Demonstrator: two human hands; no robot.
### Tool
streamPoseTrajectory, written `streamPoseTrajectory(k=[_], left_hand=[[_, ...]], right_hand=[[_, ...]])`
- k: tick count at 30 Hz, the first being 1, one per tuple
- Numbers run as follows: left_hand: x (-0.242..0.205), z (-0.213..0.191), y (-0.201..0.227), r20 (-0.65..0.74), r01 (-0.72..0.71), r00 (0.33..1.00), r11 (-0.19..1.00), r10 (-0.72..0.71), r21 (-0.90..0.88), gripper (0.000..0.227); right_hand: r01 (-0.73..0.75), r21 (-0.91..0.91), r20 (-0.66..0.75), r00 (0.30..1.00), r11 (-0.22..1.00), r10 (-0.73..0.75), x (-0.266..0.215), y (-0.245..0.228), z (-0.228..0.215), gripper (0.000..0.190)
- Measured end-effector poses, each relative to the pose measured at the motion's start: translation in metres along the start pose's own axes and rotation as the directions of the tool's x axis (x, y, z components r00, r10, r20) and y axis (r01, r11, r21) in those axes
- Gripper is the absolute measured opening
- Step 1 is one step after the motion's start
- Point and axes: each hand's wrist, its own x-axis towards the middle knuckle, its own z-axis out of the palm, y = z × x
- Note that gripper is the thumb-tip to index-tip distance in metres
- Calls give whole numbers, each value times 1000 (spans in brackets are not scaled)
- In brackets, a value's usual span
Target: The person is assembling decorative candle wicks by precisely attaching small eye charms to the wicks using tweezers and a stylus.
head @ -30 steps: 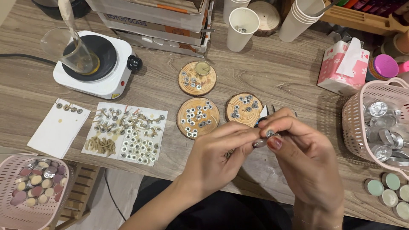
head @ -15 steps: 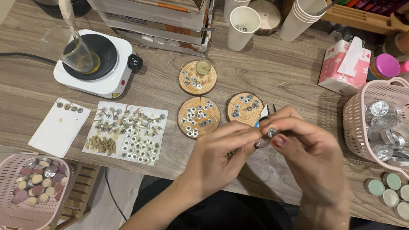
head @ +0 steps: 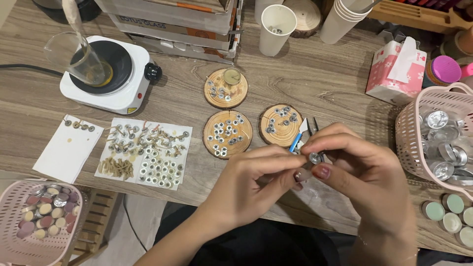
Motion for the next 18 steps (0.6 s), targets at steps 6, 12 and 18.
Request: streamPoseTrajectory(k=[6, 12, 18], left_hand=[[-2, -9, -1, 155, 58, 987, 986, -33, -157, 23], [0, -7, 2, 151, 81, 987, 982, -56, -170, 26], [6, -14, 4, 298, 180, 948, 960, -111, -215, 22]], right_hand=[[-28, 12, 104, 994, 1000, 27, 1, 3, -13, 25], [68, -85, 153, 987, 994, -54, 2, -5, -9, 28], [27, -82, 187, 982, 996, -12, 0, -3, -23, 25]])
